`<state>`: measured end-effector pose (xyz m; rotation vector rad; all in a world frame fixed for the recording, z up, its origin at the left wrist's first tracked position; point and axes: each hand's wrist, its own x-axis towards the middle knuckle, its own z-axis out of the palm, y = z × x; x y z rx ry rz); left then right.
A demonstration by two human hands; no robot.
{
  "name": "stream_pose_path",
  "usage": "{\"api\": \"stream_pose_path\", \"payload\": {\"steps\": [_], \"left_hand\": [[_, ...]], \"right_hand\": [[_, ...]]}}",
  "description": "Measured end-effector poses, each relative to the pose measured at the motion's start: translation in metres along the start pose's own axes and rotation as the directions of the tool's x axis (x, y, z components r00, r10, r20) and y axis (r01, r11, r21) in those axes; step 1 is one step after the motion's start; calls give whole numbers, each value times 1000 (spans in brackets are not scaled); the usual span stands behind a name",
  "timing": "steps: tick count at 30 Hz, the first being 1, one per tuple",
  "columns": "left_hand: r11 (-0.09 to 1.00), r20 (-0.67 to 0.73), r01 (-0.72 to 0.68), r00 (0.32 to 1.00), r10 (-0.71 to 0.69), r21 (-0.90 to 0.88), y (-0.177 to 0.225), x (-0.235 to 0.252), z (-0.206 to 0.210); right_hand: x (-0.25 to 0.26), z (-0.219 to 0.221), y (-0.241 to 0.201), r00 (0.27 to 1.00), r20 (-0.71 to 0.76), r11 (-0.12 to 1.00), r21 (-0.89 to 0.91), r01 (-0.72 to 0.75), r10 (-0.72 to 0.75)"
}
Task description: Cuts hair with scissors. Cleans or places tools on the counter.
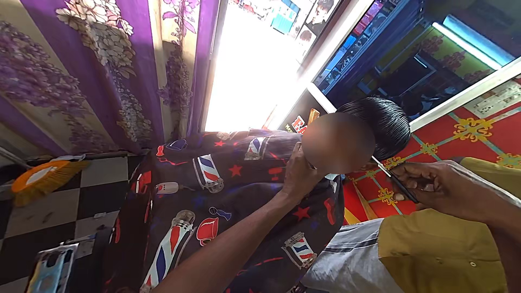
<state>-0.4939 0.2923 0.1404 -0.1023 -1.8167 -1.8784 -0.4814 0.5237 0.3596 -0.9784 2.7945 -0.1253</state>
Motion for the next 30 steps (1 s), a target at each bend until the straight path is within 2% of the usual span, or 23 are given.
{"api": "stream_pose_path", "payload": {"steps": [5, 12, 20, 26, 30], "left_hand": [[1000, -6, -8, 1000, 8, -10, -1, 0, 1], [1000, -28, -19, 999, 18, -20, -2, -2, 4], [1000, -22, 10, 1000, -10, -16, 1, -4, 4], [1000, -23, 29, 999, -29, -13, 1, -3, 5], [999, -30, 43, 999, -44, -30, 2, -5, 7]], "right_hand": [[-3, -2, -4, 998, 14, 999, 2, -54, 54], [-1, -6, -14, 999, 35, 1000, -1, -11, 11], [0, -8, -28, 996, 49, 997, -2, -75, 75], [-5, -9, -37, 997, 28, 997, -18, -70, 71], [-5, -14, -41, 992, 79, 995, 19, -97, 95]]}}
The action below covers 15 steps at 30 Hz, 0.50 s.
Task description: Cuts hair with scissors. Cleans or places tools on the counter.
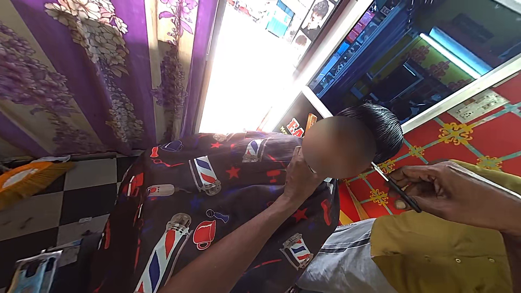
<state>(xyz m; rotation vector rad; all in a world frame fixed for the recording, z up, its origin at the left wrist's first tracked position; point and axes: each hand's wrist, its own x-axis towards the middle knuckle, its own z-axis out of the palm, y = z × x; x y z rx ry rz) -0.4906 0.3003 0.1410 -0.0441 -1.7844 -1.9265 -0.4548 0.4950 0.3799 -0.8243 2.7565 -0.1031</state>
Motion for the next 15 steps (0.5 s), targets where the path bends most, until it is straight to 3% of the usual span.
{"api": "stream_pose_path", "payload": {"steps": [15], "left_hand": [[999, -68, -36, 997, 37, 16, -3, -6, 6]], "right_hand": [[11, -6, -33, 998, 55, 999, 15, -45, 44]]}}
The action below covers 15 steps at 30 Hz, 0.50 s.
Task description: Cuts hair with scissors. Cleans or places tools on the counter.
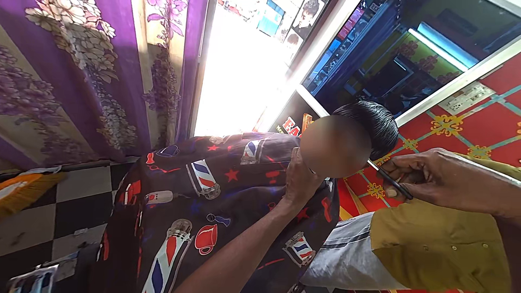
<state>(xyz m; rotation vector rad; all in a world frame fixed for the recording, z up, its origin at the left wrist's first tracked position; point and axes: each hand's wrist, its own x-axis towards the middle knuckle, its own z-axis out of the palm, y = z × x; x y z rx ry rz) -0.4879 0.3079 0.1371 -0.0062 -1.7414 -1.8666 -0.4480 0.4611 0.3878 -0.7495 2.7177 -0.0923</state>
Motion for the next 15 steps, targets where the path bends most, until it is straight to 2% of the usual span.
{"api": "stream_pose_path", "payload": {"steps": [4, 7, 9, 11, 15], "left_hand": [[1000, 6, -7, 1000, 7, -5, 1, 2, -1], [1000, 29, -10, 1000, 9, 22, 3, 0, -5], [999, 27, -30, 999, 29, 40, -3, -2, -4], [998, 18, -47, 999, 46, 39, -10, -1, -2], [999, 27, -29, 999, 30, -31, -18, 3, -5]], "right_hand": [[-3, 2, -2, 1000, 15, 1000, 20, -6, 6], [-8, 18, -1, 990, 11, 980, -137, 141, -141], [-13, 35, -5, 975, 80, 965, -146, 218, -208], [-18, 53, -7, 961, 116, 961, -87, 263, -252], [-27, 98, 32, 932, 7, 926, 113, 359, -362]]}}
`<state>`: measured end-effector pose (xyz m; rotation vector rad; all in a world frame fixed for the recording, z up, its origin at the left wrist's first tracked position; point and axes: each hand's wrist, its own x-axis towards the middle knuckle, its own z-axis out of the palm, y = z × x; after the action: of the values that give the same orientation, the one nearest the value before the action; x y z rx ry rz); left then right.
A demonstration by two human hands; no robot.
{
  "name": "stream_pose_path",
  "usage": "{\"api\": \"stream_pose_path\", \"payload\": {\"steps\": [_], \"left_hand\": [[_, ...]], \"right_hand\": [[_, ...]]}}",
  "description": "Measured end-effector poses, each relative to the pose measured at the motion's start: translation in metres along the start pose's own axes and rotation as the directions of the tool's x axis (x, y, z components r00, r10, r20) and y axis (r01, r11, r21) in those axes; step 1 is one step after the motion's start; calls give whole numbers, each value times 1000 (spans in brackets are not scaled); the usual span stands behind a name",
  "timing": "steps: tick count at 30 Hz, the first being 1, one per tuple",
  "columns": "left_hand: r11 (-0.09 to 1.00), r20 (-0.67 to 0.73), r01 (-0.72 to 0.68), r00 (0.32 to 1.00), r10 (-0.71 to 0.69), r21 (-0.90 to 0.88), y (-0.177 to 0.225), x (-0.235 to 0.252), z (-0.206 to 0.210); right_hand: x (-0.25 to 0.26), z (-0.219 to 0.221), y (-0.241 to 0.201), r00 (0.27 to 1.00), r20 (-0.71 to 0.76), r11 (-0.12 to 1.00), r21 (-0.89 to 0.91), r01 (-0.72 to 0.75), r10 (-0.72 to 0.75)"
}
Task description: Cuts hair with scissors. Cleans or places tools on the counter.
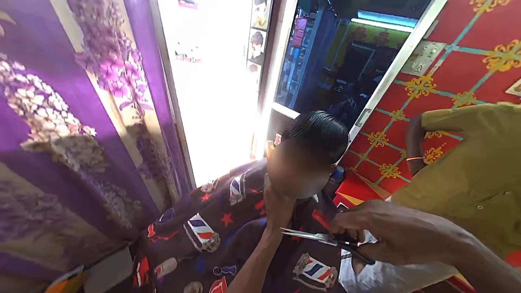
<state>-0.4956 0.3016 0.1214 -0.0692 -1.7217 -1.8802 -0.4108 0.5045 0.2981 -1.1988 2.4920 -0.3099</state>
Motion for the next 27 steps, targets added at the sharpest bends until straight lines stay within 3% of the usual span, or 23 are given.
{"api": "stream_pose_path", "payload": {"steps": [5, 12, 16, 20, 24, 27], "left_hand": [[998, 30, 24, 999, -23, -52, -1, 2, -6], [999, 5, 31, 999, -31, -43, -8, 1, -11], [998, 2, 63, 998, -63, 0, -5, -7, -18], [966, -187, 70, 982, -23, 248, 3, -34, -55], [963, -307, -24, 945, 110, 270, 11, -69, -97], [975, -342, -59, 931, 130, 212, 9, -94, -105]], "right_hand": [[-17, 41, 52, 998, -56, 952, 303, 36, -20], [-22, 107, 131, 971, -172, 682, 691, 241, -168], [-25, 144, 143, 948, -270, 556, 768, 319, -171], [-42, 177, 159, 926, -349, 509, 777, 371, -143], [-68, 185, 166, 916, -393, 565, 739, 366, -78], [-79, 143, 165, 950, -299, 763, 592, 258, -89]]}}
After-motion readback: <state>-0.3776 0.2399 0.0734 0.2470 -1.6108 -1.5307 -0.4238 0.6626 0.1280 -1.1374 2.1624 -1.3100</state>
